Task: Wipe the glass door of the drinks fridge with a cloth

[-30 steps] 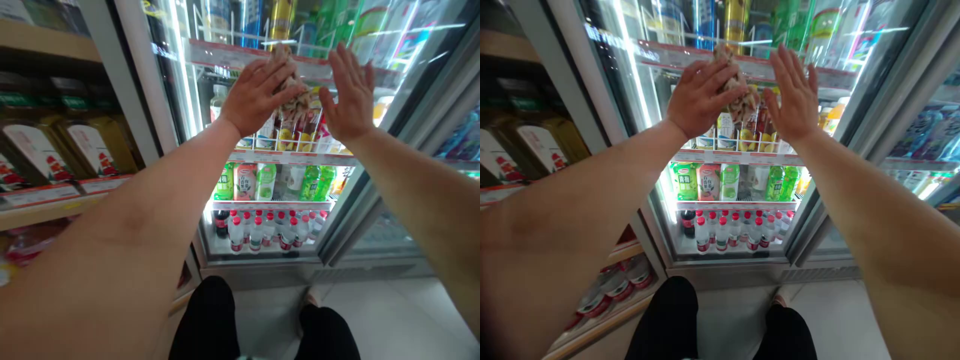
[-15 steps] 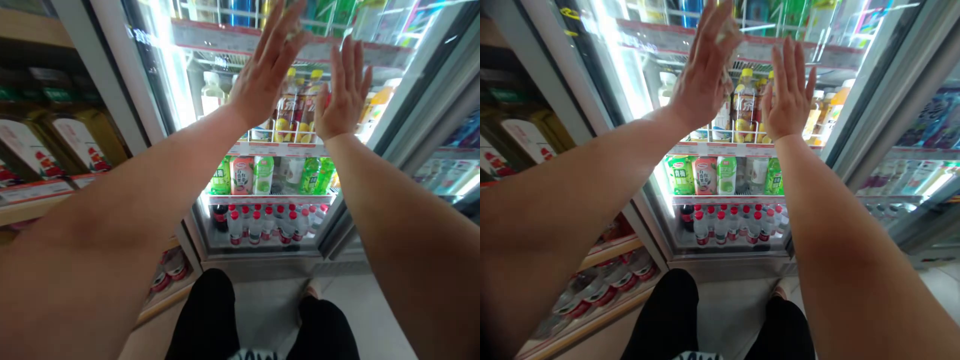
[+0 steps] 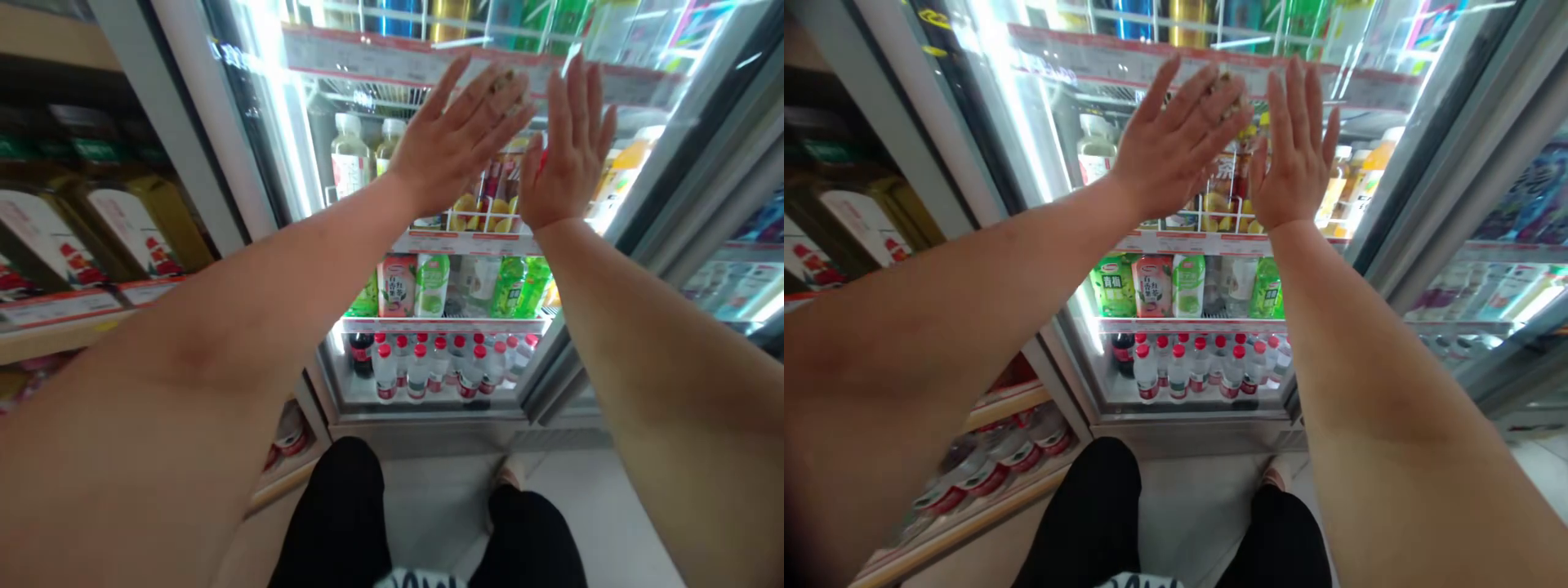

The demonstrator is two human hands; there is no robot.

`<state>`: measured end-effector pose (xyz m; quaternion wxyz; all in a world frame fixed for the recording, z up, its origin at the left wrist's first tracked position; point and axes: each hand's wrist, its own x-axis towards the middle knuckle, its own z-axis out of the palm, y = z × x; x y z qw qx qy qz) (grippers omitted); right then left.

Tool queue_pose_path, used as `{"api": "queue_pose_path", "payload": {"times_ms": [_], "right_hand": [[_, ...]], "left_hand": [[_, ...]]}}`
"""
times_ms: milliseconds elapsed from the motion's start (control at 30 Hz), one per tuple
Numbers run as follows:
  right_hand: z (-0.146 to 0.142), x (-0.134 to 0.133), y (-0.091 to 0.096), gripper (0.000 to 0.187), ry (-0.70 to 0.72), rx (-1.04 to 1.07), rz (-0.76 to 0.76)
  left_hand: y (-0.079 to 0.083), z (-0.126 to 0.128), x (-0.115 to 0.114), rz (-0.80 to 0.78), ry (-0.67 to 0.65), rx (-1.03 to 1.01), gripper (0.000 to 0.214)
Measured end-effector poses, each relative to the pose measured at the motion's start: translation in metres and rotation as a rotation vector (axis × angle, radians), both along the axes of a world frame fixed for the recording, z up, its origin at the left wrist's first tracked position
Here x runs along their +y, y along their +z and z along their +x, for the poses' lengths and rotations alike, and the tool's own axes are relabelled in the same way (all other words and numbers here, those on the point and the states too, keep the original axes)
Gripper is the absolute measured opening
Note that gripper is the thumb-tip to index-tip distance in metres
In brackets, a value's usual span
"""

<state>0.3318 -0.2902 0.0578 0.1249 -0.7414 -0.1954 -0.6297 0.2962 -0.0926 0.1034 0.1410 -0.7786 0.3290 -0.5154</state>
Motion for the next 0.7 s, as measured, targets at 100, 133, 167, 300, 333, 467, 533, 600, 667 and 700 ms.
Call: {"api": "queue_pose_path", "payload": {"times_ms": [100,133,167,300,333,467,533,600,667,700], "right_hand": [[-0.001,0.0,-0.001,0.055,0.004,-0.005,-0.005],[-0.002,0.0,-0.001,0.055,0.014,-0.004,-0.006],[-0.002,0.0,-0.001,0.056,0.028,-0.002,-0.006],[-0.002,0.0,-0.001,0.057,0.068,0.019,0.006],[-0.001,0.0,0.0,0.057,0.067,0.028,0.01],[0.001,0.0,0.0,0.057,0.054,0.047,0.011],[0.001,0.0,-0.001,0.057,0.047,0.041,0.01],[0.001,0.0,-0.001,0.056,0.028,0.028,0.01],[0.0,0.0,-0.002,0.056,0.012,0.016,0.004],[0.0,0.0,-0.002,0.056,0.009,0.008,0.002]], "left_hand": [[0.029,0.001,0.017,-0.116,0.116,-0.027,0.065],[0.033,0.0,0.021,-0.165,0.161,-0.052,0.066],[0.033,-0.001,0.024,-0.195,0.185,-0.079,0.067],[0.007,-0.008,0.028,-0.031,0.041,-0.063,0.062],[0.001,-0.009,0.028,0.05,-0.004,-0.001,0.059],[0.016,-0.004,0.04,0.294,-0.042,0.118,0.056],[0.038,0.002,0.053,0.25,0.012,0.019,0.058],[0.056,0.009,0.066,0.082,0.097,-0.086,0.062],[0.062,0.013,0.075,-0.048,0.155,-0.151,0.067],[0.061,0.014,0.078,-0.026,0.148,-0.164,0.071]]}}
